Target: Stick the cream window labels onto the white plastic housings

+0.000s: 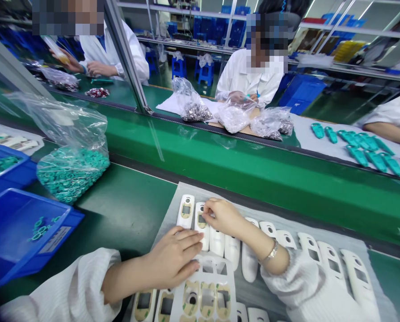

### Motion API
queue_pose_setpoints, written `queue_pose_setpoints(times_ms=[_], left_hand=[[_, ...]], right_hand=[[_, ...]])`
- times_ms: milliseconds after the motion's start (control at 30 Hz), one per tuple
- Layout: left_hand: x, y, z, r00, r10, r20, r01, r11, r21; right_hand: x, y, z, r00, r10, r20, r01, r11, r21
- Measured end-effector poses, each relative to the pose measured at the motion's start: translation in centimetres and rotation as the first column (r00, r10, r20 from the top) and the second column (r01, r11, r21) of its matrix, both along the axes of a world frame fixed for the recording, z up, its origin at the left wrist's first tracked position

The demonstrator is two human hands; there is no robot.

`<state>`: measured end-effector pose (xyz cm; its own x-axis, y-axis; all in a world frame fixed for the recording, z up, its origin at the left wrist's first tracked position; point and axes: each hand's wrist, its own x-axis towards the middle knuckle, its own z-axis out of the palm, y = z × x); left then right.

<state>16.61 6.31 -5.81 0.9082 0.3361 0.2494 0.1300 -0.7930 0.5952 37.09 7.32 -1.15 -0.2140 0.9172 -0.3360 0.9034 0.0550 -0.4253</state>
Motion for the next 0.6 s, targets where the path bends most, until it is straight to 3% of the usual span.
queue_pose_setpoints(times_ms=[267,600], left_hand=[[0.1,0.1,0.4,1.0,0.012,-0.023,-0.012,0.999,0.03],[0.7,-0.1,0.7,0.999,0.018,-0.043,-0.014,0.997,0.082]], right_hand=[[-0.3,-0.2,1.8,0.987,0.055,-0.148,-0.076,0.987,-0.142],[-0.3,-0.3,3.3,0.981,0.063,-0.183,-0.087,0.989,-0.123]])
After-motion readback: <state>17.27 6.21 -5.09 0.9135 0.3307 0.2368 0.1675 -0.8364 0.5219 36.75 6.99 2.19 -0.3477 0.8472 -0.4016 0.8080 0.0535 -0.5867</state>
